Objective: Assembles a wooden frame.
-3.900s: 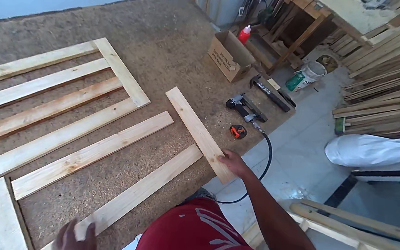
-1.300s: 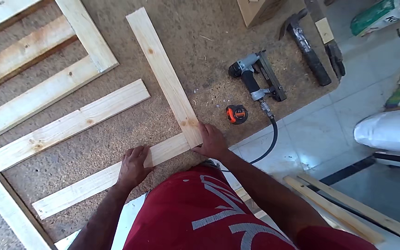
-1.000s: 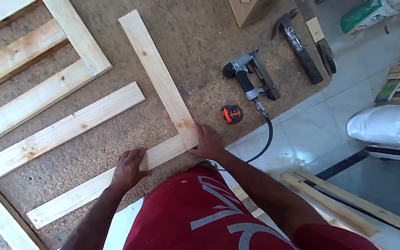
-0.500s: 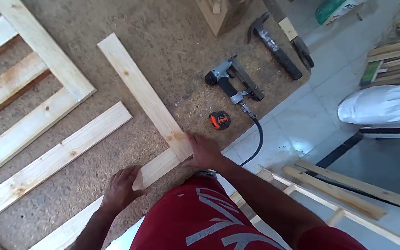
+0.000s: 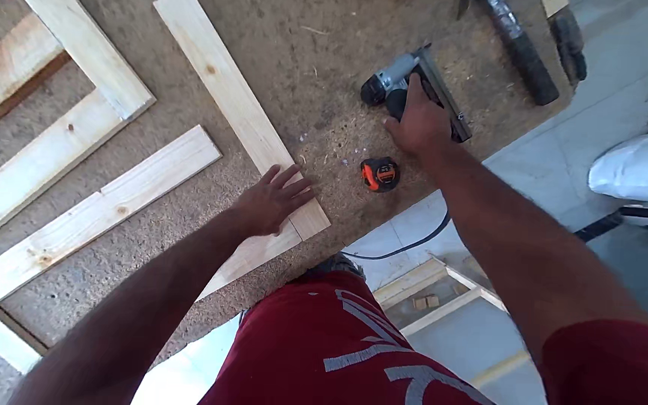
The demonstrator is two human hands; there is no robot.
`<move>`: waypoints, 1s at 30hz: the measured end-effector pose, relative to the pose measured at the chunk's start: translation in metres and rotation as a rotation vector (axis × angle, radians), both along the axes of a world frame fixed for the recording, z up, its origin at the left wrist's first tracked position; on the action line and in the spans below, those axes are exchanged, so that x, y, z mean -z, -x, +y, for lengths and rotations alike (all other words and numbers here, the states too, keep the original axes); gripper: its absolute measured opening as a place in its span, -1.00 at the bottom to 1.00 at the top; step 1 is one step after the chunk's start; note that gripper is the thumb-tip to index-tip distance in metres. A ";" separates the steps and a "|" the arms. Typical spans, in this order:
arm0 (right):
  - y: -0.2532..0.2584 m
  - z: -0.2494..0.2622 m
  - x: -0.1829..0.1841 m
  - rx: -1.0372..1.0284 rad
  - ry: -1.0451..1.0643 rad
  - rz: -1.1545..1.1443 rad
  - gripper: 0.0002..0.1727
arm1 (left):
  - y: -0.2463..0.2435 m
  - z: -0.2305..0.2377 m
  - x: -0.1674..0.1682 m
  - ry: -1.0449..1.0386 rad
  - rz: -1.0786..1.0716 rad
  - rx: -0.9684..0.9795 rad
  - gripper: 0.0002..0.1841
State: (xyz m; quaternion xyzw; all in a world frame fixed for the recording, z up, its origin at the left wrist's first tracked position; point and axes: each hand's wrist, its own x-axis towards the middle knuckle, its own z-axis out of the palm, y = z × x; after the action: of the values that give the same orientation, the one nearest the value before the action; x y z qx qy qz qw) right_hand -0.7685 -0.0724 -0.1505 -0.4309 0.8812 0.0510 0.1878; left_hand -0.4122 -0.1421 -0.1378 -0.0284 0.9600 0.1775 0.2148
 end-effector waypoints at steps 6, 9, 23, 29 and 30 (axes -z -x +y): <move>-0.006 0.043 -0.076 -0.007 0.055 -0.262 -0.14 | 0.011 -0.006 0.012 -0.032 -0.034 0.062 0.22; -0.044 0.107 -0.144 0.088 0.107 -0.422 -0.37 | 0.013 -0.007 0.013 -0.037 -0.009 0.054 0.22; -0.292 0.213 -0.068 0.390 -0.045 -0.851 -0.52 | 0.018 -0.009 0.007 0.012 -0.037 0.117 0.25; -0.294 0.202 -0.054 0.350 -0.064 -0.824 -0.35 | 0.024 -0.009 0.007 0.030 -0.062 0.127 0.25; -0.294 0.206 -0.055 0.327 -0.075 -0.815 -0.31 | 0.024 -0.008 0.006 0.027 -0.068 0.128 0.25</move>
State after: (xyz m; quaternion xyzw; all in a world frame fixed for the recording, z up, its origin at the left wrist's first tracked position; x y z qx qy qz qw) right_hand -0.4744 0.1332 -0.0958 -0.2634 0.7892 -0.1215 0.5413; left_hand -0.4362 -0.1506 -0.1437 0.0239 0.9543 0.1495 0.2577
